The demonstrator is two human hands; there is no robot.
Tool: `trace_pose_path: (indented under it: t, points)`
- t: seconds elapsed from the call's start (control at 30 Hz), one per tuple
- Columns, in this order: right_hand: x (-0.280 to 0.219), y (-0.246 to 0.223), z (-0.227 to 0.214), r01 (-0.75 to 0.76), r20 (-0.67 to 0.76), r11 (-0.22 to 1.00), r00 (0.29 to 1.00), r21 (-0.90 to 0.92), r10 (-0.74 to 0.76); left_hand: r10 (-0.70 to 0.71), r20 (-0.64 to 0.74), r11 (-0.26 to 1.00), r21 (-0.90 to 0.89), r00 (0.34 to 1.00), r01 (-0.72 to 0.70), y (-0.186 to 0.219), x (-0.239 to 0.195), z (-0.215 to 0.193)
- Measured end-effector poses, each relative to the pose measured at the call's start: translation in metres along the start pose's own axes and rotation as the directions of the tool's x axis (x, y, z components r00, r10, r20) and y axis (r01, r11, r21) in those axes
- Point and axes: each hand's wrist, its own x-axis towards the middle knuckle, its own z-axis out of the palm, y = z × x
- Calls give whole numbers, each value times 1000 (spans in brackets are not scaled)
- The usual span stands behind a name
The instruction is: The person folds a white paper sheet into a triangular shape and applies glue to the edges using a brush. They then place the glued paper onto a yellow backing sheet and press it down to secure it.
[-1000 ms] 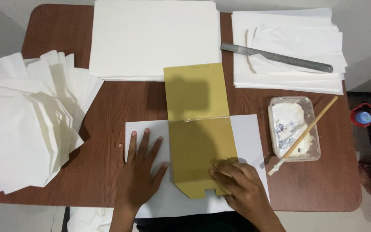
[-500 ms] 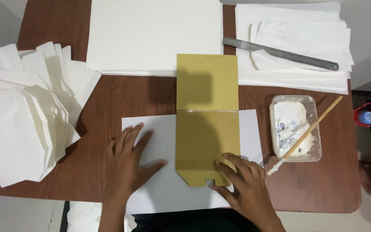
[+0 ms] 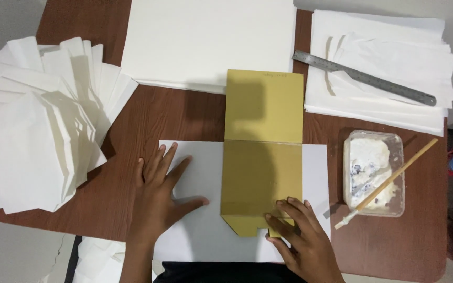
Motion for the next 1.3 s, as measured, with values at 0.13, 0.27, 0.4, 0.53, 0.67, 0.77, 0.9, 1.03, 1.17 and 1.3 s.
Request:
trace_pose_path:
  t: [0.13,0.27,0.4,0.53,0.67,0.77,0.9,1.03,1.17,1.3]
  points:
    - [3,-3,-3,30,-6,1000,1000,8,-30,-11,22,1000,-19,1000,12,0,-1,-1]
    - [3,-2,-3,68,21,998,997,0,-68,4,12,1000,-14,1000,-4,1,-2,-2]
    - [2,-1,-3,78,24,997,997,11,-78,8,23,999,-33,1000,-7,-1,-3,1]
    - [-2,1,-1,71,46,997,997,-38,-69,-1,24,1000,-16,1000,1,-2,-5,3]
    - [-5,3,1,50,74,998,996,-50,-46,4,1,999,-35,1000,-4,-2,-5,3]
    - [-4,2,0,67,61,996,996,-55,-63,-7,13,999,-42,1000,8,-1,-4,1]
    - [-8,6,4,51,75,997,996,-54,-47,0,-9,999,-35,1000,0,-2,-5,5]
    - [-10,8,5,46,96,997,995,-69,-39,4,-32,999,-45,999,-5,0,-5,2]
    - [-7,4,3,51,86,996,995,-73,-44,10,-54,999,-42,998,-12,-2,-5,4]
    - [-8,6,4,57,92,994,995,-88,-49,27,-70,999,-36,997,-30,-4,-6,6]
